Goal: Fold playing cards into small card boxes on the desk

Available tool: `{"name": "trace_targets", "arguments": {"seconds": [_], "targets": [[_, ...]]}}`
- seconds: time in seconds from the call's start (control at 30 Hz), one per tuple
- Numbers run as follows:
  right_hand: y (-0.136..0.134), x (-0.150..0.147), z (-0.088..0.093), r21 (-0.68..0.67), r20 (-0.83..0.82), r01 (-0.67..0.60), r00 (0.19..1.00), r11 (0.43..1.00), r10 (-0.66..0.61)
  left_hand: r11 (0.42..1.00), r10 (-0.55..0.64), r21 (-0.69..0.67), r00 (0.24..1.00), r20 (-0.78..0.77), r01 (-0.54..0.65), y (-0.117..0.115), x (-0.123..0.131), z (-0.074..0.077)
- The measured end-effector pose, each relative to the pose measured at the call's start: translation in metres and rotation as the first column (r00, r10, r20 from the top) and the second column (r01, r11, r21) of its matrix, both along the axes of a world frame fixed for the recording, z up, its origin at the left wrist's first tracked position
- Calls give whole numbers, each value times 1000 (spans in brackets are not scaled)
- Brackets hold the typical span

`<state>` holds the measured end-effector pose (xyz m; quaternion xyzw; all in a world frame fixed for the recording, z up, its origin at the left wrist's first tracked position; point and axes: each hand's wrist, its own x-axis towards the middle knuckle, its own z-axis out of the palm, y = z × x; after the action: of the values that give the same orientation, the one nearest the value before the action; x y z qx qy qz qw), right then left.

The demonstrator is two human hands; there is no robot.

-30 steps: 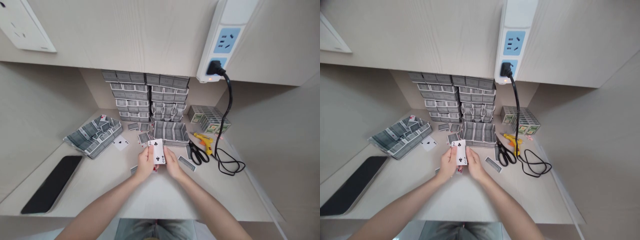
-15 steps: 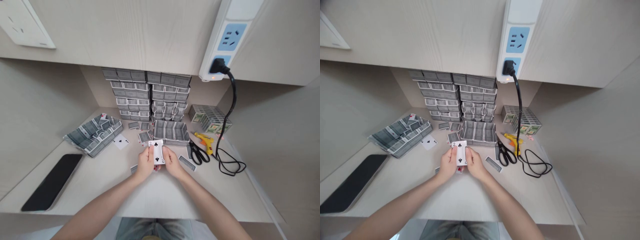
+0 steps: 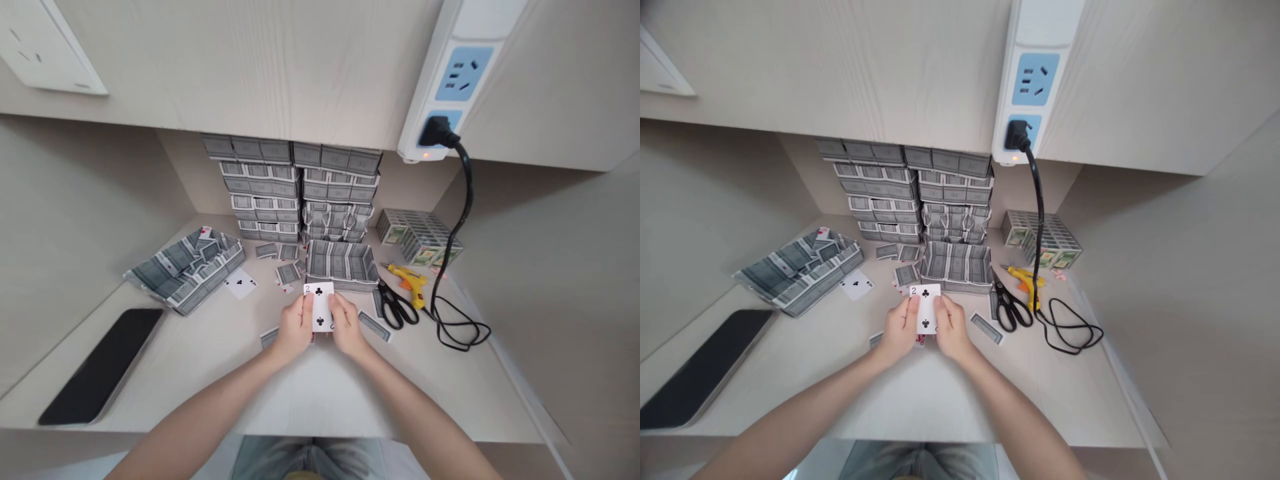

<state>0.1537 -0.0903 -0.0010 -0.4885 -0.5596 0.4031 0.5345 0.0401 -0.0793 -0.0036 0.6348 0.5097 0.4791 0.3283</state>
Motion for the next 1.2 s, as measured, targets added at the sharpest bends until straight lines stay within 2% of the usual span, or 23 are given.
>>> {"name": "trace_targets", "arguments": {"seconds": [0.1, 0.23, 0.33, 0.43, 0.63, 0.9, 1.2], "targets": [[0, 2, 2, 36, -19, 25, 1000, 999, -24, 1000, -15, 18, 1000, -3, 15, -1, -2, 2], [3, 0, 0, -53, -161, -91, 984, 994, 82, 997, -75, 6, 995, 70, 75, 1, -6, 3], [5, -1, -2, -59, -189, -122, 976, 991, 109, 995, -104, 20, 981, 166, 102, 4, -8, 1], [4, 0, -3, -33, -155, -101, 983, 994, 95, 996, -82, 41, 976, 200, 75, 5, -8, 0], [3, -3, -7, 75, -51, 14, 999, 997, -10, 996, -83, 52, 986, 146, 76, 4, -7, -2], [2, -7, -12, 53, -49, 42, 998, 998, -39, 996, -92, 29, 986, 140, 89, 4, -7, -3], [2, -6, -13, 86, 3, 59, 998, 995, -59, 997, -80, 15, 990, 115, 79, 3, -7, -1]]}}
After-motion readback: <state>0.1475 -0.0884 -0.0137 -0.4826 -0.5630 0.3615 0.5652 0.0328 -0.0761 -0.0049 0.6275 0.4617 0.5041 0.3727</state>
